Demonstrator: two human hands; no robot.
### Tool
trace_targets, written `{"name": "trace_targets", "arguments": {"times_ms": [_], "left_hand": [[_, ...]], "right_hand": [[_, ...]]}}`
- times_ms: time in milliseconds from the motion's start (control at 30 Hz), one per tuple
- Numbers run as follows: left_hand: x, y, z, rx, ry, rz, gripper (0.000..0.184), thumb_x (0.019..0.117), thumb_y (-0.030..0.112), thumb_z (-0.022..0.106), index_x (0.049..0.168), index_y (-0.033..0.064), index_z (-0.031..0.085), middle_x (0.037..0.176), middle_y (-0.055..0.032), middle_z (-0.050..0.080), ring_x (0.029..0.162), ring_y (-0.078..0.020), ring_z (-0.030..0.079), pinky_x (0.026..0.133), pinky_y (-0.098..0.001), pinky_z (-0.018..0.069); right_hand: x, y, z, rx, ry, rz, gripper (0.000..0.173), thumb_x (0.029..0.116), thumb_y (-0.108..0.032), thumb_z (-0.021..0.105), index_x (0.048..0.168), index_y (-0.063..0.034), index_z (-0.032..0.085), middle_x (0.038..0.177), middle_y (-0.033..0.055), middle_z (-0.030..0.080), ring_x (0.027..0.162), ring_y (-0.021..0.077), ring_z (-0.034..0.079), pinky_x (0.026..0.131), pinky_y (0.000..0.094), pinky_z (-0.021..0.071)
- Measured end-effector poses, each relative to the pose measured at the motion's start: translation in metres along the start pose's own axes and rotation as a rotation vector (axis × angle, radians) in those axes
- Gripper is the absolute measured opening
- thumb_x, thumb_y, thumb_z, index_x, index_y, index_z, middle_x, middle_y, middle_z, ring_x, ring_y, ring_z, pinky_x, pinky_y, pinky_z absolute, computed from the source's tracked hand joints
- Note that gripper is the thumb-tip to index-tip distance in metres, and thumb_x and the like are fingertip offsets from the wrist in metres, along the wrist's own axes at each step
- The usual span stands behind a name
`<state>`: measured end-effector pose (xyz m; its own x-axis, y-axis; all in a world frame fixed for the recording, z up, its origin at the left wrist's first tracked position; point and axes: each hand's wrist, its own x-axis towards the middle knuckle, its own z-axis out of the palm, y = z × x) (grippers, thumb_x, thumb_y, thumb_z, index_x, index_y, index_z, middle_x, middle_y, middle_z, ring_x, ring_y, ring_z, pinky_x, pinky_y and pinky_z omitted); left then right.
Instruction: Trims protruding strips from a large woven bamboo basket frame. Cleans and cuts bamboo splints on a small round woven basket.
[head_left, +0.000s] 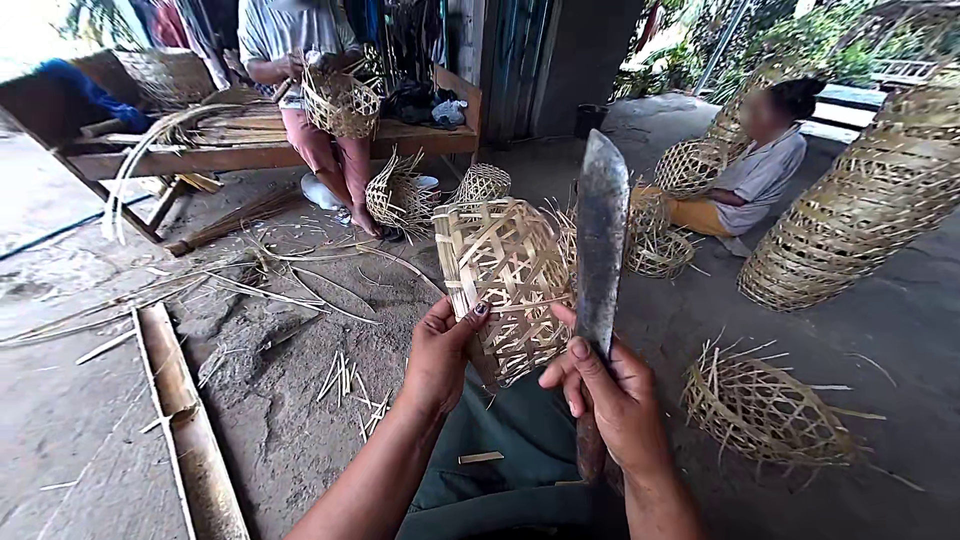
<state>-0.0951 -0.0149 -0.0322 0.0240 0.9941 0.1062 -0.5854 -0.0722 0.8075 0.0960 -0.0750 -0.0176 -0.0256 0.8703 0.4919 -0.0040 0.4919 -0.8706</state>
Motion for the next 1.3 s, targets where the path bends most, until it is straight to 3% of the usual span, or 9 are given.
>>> {"name": "trace_targets", "arguments": {"times_ms": [133, 267, 433, 567, 800, 900, 1033, 1167, 1300], "left_hand": [[-0.014, -0.001, -0.003, 0.028, -0.018, -0.060, 0.023, 0.0987, -0.001, 0.062, 0.120, -0.0097, 0.063, 0.106, -0.0195, 0.074, 0.093, -0.0240, 0.074, 0.086, -0.0375, 0.0619], [-0.026, -0.007, -0.006, 0.206, -0.098, 0.003, 0.021, 0.0959, 0.003, 0.069, 0.114, -0.0079, 0.070, 0.104, -0.0186, 0.075, 0.092, -0.0248, 0.075, 0.085, -0.0389, 0.0636], [-0.030, -0.011, -0.014, 0.317, -0.121, 0.188, 0.017, 0.0972, 0.007, 0.068, 0.108, -0.0057, 0.068, 0.095, -0.0145, 0.076, 0.086, -0.0222, 0.076, 0.082, -0.0378, 0.0648], [-0.032, -0.007, -0.013, 0.322, -0.159, 0.241, 0.014, 0.0990, 0.006, 0.064, 0.108, -0.0051, 0.064, 0.092, -0.0111, 0.076, 0.084, -0.0186, 0.075, 0.081, -0.0346, 0.0638], [-0.034, 0.007, -0.013, 0.280, -0.201, 0.136, 0.011, 0.0969, 0.004, 0.065, 0.106, -0.0030, 0.064, 0.089, -0.0096, 0.074, 0.082, -0.0173, 0.074, 0.081, -0.0344, 0.0628], [-0.030, 0.024, -0.046, 0.246, -0.214, -0.014, 0.007, 0.0968, 0.003, 0.062, 0.104, 0.0028, 0.065, 0.089, -0.0054, 0.075, 0.083, -0.0136, 0.073, 0.081, -0.0318, 0.0622], [-0.025, 0.028, -0.063, 0.508, -0.128, -0.040, 0.003, 0.0903, 0.007, 0.069, 0.093, 0.0061, 0.068, 0.078, -0.0017, 0.073, 0.071, -0.0104, 0.071, 0.070, -0.0279, 0.0616], [-0.023, 0.009, -0.050, 0.821, -0.023, 0.032, 0.015, 0.0825, 0.022, 0.075, 0.084, 0.0104, 0.065, 0.066, 0.0016, 0.068, 0.059, -0.0092, 0.068, 0.058, -0.0315, 0.0596], [-0.030, 0.017, -0.053, 0.392, -0.342, 0.027, 0.048, 0.0852, 0.015, 0.082, 0.128, 0.0041, 0.063, 0.109, -0.0086, 0.075, 0.095, -0.0189, 0.074, 0.086, -0.0351, 0.0635]], "right_hand": [[-0.002, 0.007, -0.005, 0.147, -0.150, 0.179, 0.055, 0.1131, -0.033, 0.028, 0.139, 0.0060, 0.057, 0.068, 0.0030, 0.062, 0.052, 0.0071, 0.053, 0.049, 0.0194, 0.0470], [0.010, 0.018, -0.008, 0.241, -0.216, 0.172, 0.040, 0.1129, -0.027, 0.034, 0.111, 0.0013, 0.063, 0.074, 0.0048, 0.065, 0.059, 0.0068, 0.058, 0.055, 0.0185, 0.0488], [0.019, 0.023, -0.013, 0.257, -0.331, 0.155, 0.044, 0.1109, -0.022, 0.044, 0.144, 0.0046, 0.053, 0.078, 0.0031, 0.066, 0.062, 0.0057, 0.057, 0.057, 0.0184, 0.0485], [0.013, 0.018, -0.007, -0.271, -0.239, -0.118, 0.041, 0.1090, -0.024, 0.051, 0.141, 0.0000, 0.060, 0.080, -0.0014, 0.067, 0.066, 0.0037, 0.058, 0.061, 0.0195, 0.0512], [0.003, -0.004, -0.024, -1.246, -0.041, -0.452, 0.039, 0.1076, -0.035, 0.051, 0.146, -0.0345, 0.059, 0.076, 0.0113, 0.062, 0.063, 0.0300, 0.060, 0.055, 0.0458, 0.0482], [0.021, -0.031, -0.097, -1.272, 0.134, -0.152, 0.048, 0.1110, -0.031, 0.042, 0.158, -0.0231, 0.043, 0.094, 0.0308, 0.067, 0.070, 0.0488, 0.064, 0.058, 0.0680, 0.0477], [0.029, -0.030, -0.152, -0.863, 0.380, 0.145, 0.057, 0.1109, -0.041, 0.034, 0.163, -0.0192, 0.028, 0.087, 0.0024, 0.059, 0.065, 0.0074, 0.053, 0.060, 0.0276, 0.0497], [0.013, 0.000, -0.099, -0.317, 0.157, 0.181, 0.061, 0.1078, -0.046, 0.043, 0.158, -0.0145, 0.029, 0.079, -0.0089, 0.058, 0.062, 0.0035, 0.056, 0.056, 0.0208, 0.0512], [0.010, 0.022, -0.039, -0.042, -0.015, 0.067, 0.109, 0.0879, -0.042, 0.079, 0.163, -0.0066, 0.009, 0.088, -0.0046, 0.057, 0.069, 0.0039, 0.057, 0.064, 0.0185, 0.0523]]}}
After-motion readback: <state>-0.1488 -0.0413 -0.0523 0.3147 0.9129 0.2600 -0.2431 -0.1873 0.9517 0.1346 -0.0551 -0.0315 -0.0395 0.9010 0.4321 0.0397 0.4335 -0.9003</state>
